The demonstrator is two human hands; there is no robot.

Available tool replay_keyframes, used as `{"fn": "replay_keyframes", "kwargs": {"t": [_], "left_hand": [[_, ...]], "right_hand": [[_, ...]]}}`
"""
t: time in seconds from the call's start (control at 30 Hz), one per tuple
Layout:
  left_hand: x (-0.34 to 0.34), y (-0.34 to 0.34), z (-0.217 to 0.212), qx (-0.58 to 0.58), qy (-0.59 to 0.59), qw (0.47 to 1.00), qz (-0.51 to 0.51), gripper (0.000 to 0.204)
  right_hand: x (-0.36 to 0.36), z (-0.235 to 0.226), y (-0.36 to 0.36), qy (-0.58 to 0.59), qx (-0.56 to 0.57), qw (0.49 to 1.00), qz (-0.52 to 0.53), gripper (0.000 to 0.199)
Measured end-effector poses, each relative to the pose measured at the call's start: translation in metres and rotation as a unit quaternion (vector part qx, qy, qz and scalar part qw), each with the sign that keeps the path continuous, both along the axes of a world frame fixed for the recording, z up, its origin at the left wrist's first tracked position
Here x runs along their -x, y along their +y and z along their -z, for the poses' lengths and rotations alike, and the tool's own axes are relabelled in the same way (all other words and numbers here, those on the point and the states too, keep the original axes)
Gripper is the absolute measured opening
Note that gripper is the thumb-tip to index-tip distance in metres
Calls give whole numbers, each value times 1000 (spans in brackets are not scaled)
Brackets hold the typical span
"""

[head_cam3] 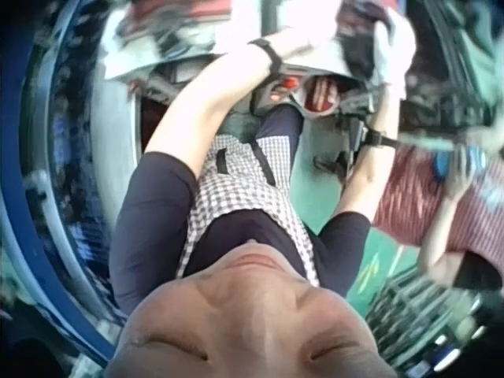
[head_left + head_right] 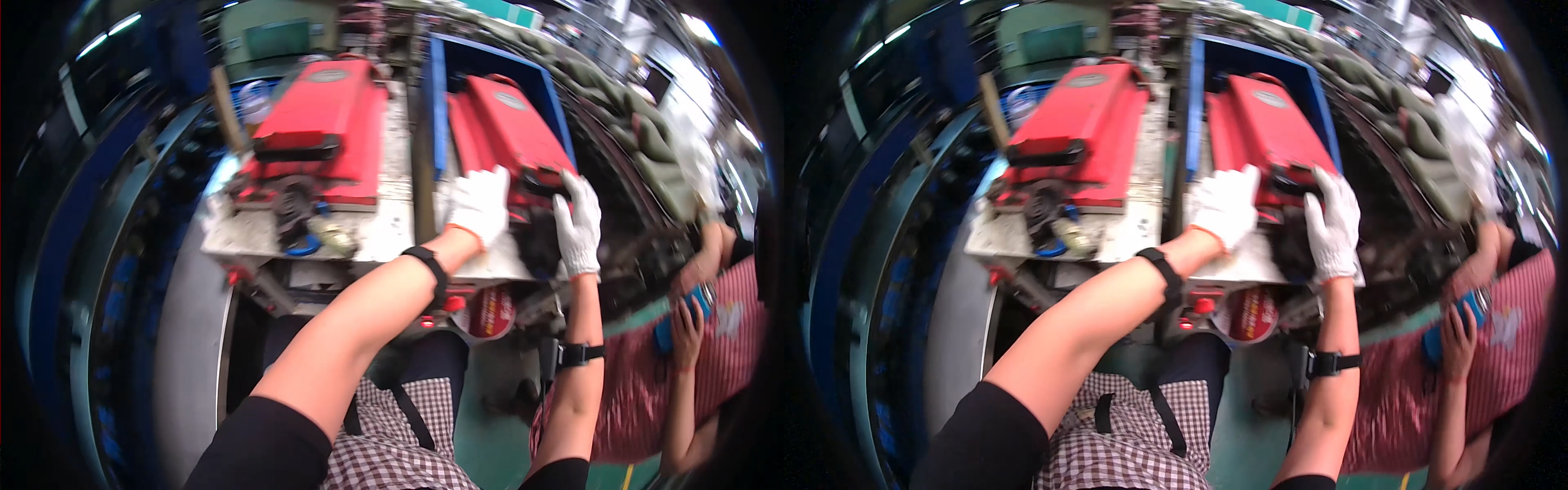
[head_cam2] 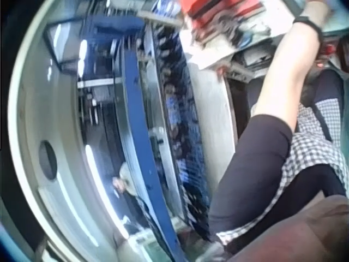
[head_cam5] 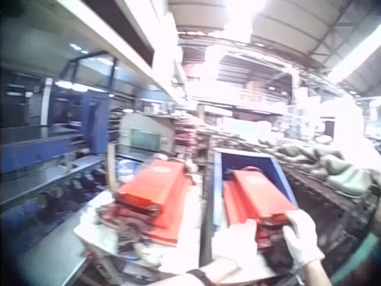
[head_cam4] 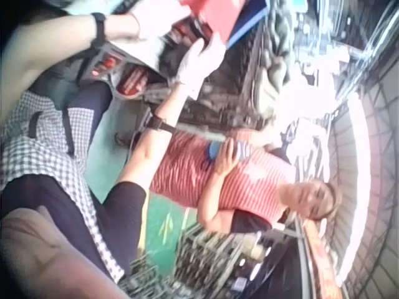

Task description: Operating two hydraulic press machines to bond soles to shoe uppers, removing completed shoes from a conveyor belt and placing them into the presses.

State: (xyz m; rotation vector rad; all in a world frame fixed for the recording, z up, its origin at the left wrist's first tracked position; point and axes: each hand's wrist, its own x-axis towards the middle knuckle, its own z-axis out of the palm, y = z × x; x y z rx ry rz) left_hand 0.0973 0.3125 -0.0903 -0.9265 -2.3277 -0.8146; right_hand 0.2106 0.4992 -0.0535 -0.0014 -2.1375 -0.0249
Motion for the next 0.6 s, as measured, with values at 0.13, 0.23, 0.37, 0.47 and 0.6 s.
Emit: {"fn": "replay_keyframes", "kwargs": {"t": [0.13,0.23,0.37,0.47,0.6], "left_hand": [[-15,-47,-23,102,-100,981,131,41],[-16,-140,-52,-22,86,992,95,30],[29,-254,-67,-84,179,972,-124,27],[55,-319,-66,102,109,979,-138,35],[57,-307,-78,196,-9,976,-100,43]], "right_hand": [[9,8,-5,-75,49,995,-35,38],[16,8,-11,-95,78,991,-46,36],[18,10,5,-89,64,991,-71,35],[24,11,12,-92,110,984,-110,33],[28,16,37,-135,118,978,-107,37]]}}
